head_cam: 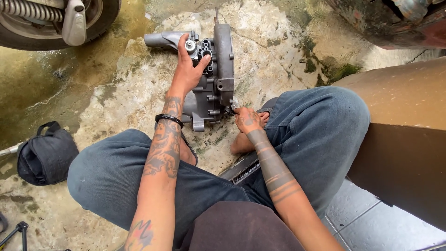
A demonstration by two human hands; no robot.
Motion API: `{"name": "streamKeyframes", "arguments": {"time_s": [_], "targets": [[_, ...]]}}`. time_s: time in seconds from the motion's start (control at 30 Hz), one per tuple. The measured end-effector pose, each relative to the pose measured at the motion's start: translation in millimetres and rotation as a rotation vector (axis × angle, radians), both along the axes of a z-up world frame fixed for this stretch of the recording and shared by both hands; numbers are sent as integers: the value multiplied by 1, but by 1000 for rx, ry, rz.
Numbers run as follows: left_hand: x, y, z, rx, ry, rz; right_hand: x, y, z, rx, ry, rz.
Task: The person sits on the ground and uses a small metal tool to scrape and clean the surfaces of a disassembled engine block. They repeatedly scrape the cylinder head area and the intake manifold, removing debris from the metal surfaces.
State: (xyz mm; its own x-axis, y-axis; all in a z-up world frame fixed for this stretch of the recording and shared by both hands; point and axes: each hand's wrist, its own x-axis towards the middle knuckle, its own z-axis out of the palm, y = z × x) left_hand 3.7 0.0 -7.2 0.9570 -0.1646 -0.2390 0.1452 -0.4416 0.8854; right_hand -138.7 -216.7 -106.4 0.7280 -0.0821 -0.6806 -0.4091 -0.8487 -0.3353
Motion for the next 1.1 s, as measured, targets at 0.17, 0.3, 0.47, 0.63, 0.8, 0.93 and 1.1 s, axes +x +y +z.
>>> {"name": "streamKeyframes", "arguments": {"time_s": [0.17,0.3,0.47,0.63,0.8,0.93,1.1], "targets": [[1,0,2,-3,0,-4,10,3,-65,122,-533,49],[1,1,-3,-2,-8,-8,16,0,-21,158,-315,-94],[3,2,-8,-1,-35,-9,8,0,-22,-208,201,-376],[0,1,-7,-14,-34,-6,-7,-2,-157,-70,-691,67],[6,1,-8,-24,-94,-18,-77,-86,-387,-558,-565,-686],[1,1,-9,-30,-72,-21,-23,5,-61,-182,4,-653],[1,2,-10,-48,-77,-17,-10,26,-2,23,-168,-43]]}}
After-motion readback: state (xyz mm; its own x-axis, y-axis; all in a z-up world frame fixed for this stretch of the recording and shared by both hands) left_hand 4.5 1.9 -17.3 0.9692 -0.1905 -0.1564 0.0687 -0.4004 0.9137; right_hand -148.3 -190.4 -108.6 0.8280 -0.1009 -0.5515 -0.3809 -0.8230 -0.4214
